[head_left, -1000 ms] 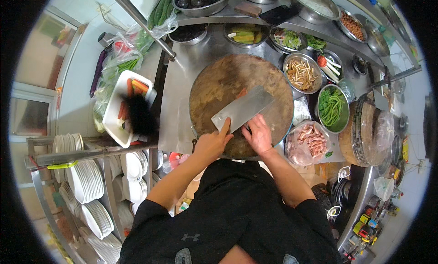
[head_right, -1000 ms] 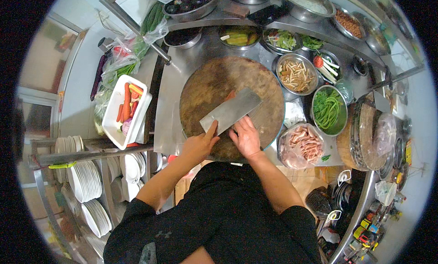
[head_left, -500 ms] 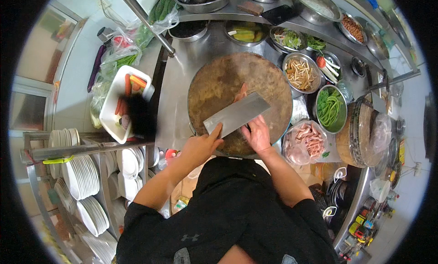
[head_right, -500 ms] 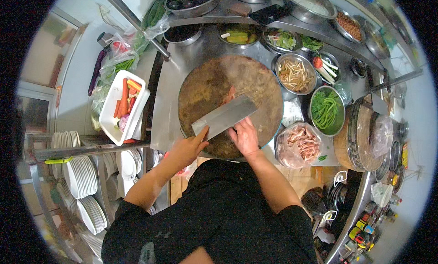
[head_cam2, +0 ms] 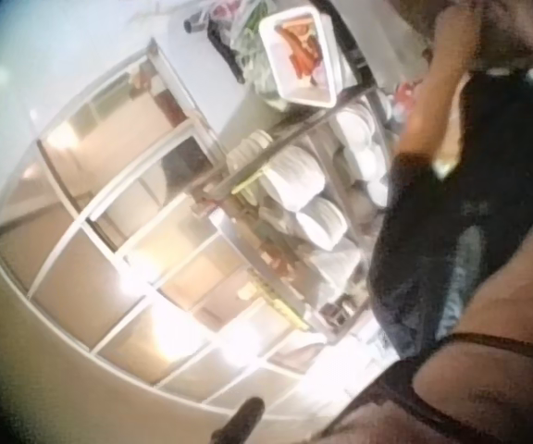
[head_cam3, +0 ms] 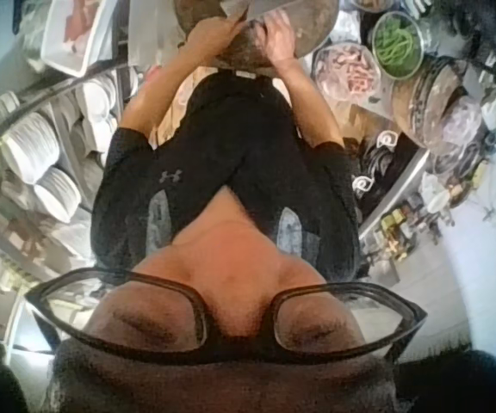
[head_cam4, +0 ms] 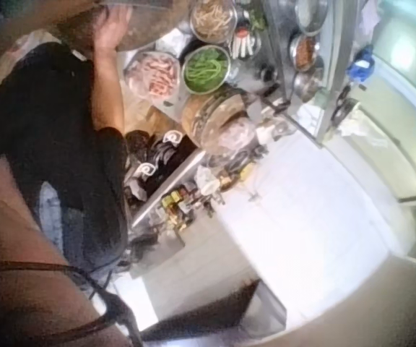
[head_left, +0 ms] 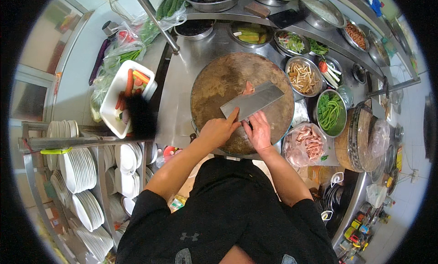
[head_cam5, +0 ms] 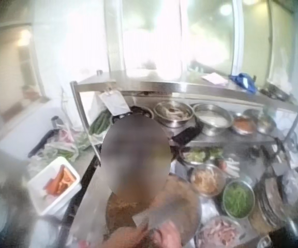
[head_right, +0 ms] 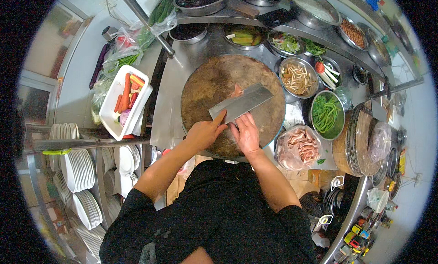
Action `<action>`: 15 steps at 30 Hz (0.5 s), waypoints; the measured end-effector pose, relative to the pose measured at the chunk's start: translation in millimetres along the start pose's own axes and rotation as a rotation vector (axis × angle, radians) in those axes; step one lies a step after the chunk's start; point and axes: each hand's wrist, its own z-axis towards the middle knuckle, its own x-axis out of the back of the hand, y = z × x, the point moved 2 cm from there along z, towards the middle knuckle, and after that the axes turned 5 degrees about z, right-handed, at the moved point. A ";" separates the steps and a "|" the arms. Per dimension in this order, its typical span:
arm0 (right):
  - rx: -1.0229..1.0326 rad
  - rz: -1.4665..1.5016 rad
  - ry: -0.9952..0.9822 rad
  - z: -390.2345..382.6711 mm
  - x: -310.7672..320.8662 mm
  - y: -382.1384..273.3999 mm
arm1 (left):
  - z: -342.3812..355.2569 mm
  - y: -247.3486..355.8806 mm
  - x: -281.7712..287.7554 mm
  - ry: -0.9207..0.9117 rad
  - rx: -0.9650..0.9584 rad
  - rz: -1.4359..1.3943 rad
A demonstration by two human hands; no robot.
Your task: The person slices a large piece of raw meat into thin strips using a cleaver on a wooden cutting board. The person then gathers the sliced meat and places it into a plastic bag. The person repeats the slicing process with another piece of meat.
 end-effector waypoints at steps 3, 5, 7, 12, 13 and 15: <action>0.040 -0.012 0.048 -2.5 -3.5 5.2 | -1.0 -4.5 7.2 -0.016 0.000 -0.008; 0.010 -0.016 0.046 -5.9 -5.2 7.3 | -12.5 -2.0 28.1 -0.096 0.038 0.027; -0.002 -0.015 0.040 -7.7 -4.5 7.9 | -37.7 -5.6 35.4 -0.068 -0.011 -0.001; -0.050 -0.005 -0.033 -16.8 -6.6 17.0 | -68.7 -13.1 39.7 -0.317 0.115 0.092; -0.048 -0.002 -0.042 -16.3 -6.6 17.3 | -67.8 -12.4 37.9 -0.296 0.097 0.090; -0.047 0.002 -0.059 -15.7 -6.6 16.7 | -61.8 -9.6 32.6 -0.250 0.071 0.082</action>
